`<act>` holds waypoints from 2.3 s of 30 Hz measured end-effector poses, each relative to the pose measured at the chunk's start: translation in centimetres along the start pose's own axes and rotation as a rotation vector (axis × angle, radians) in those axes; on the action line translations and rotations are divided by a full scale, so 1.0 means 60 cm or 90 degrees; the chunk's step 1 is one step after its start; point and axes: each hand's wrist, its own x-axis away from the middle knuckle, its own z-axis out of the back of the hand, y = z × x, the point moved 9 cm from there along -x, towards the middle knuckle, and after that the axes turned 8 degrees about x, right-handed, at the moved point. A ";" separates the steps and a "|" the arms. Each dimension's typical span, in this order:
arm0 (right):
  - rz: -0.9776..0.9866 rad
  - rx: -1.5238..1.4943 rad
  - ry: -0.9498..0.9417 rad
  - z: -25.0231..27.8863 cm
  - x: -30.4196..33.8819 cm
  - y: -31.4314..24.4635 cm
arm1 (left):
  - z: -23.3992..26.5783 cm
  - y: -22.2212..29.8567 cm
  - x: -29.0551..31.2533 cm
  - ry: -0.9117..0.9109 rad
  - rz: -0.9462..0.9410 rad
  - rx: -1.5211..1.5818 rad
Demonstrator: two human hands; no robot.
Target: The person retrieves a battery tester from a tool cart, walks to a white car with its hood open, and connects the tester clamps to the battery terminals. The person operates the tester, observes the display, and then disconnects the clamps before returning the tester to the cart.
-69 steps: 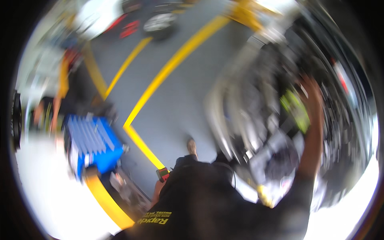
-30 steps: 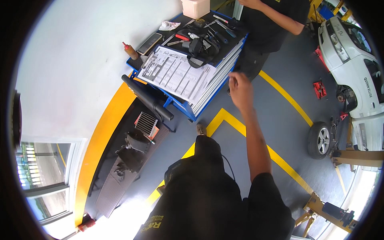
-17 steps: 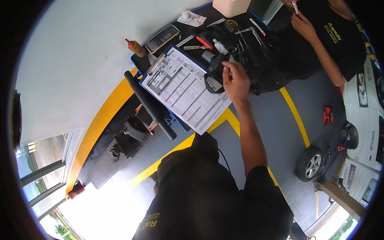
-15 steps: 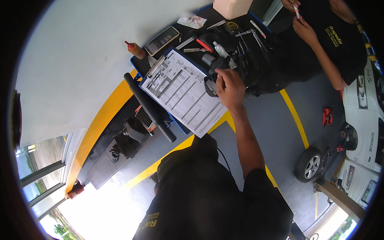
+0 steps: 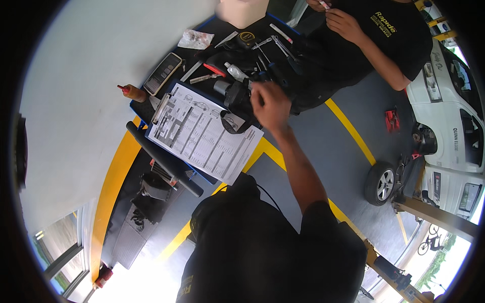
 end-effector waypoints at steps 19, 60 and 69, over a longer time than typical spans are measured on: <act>-0.031 0.058 0.277 0.215 -0.015 0.019 | -0.007 0.274 -0.139 -0.089 -0.236 -0.117; -1.020 0.334 0.940 1.120 2.333 -1.326 | -0.128 -0.518 0.180 -0.609 -0.787 -0.953; -0.953 0.463 1.009 1.419 2.631 -1.308 | -0.217 -0.707 0.239 -0.581 -0.826 -1.114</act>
